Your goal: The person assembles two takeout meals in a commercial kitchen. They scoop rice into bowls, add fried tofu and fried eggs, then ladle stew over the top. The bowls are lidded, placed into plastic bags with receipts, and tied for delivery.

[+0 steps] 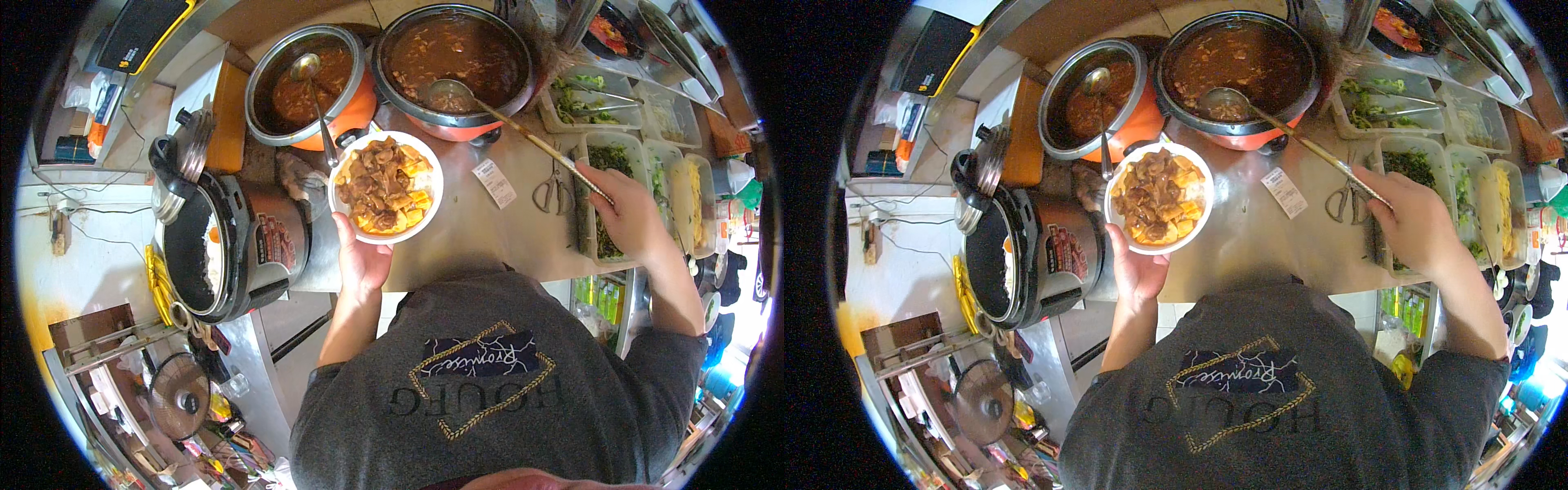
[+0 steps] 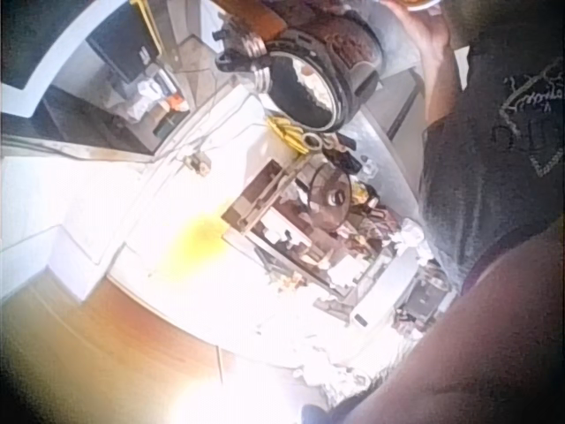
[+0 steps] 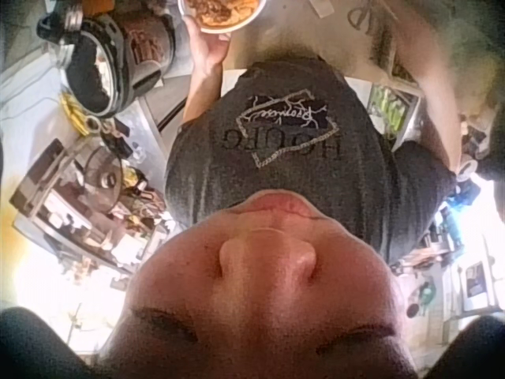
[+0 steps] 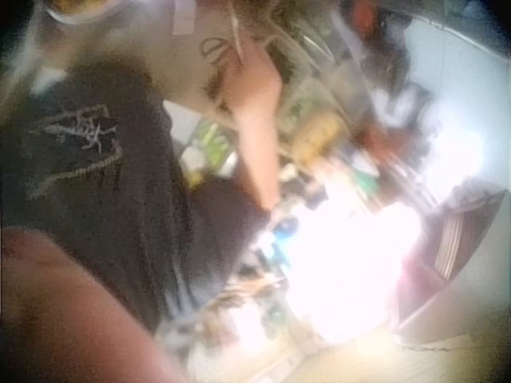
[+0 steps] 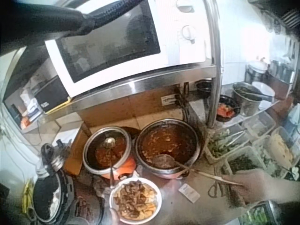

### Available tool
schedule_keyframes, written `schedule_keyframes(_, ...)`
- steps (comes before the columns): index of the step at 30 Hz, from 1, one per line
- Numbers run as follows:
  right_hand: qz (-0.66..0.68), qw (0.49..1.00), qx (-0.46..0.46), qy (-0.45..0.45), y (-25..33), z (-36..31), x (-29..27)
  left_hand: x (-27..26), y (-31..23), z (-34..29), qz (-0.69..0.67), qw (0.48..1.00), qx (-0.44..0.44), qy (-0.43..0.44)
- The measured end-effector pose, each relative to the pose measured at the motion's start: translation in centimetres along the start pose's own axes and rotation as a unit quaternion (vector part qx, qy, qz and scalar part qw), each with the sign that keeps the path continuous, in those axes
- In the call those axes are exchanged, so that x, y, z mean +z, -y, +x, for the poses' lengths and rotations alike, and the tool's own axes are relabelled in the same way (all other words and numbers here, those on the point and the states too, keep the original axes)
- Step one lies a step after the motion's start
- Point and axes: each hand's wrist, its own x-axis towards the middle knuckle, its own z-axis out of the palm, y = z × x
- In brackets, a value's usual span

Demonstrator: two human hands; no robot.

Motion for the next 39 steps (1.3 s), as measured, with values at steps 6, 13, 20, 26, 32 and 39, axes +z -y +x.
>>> schedule_keyframes(6,-0.057,0.998,0.005,0.016,0.1,-0.5,0.0,0.4,-0.1,0.2,-0.001,1.000,-0.001,-0.014)
schedule_keyframes(13,-0.081,0.997,-0.014,-0.016,0.2,-1.0,0.6,0.9,-0.1,0.4,-0.014,0.999,-0.003,-0.029)
schedule_keyframes(20,0.248,0.964,0.032,0.089,-2.5,2.5,1.5,1.0,0.2,1.2,-0.017,0.999,-0.005,-0.037)
schedule_keyframes(26,0.507,0.814,0.231,0.162,-4.1,4.4,0.5,1.7,0.6,1.8,0.000,0.999,0.011,-0.033)
schedule_keyframes(32,0.599,0.753,0.218,0.162,-4.2,4.7,0.1,1.6,0.5,2.4,-0.012,0.999,-0.007,-0.030)
schedule_keyframes(39,0.292,0.956,0.022,0.022,-4.1,5.4,1.4,2.6,0.8,3.2,-0.011,1.000,0.002,-0.028)
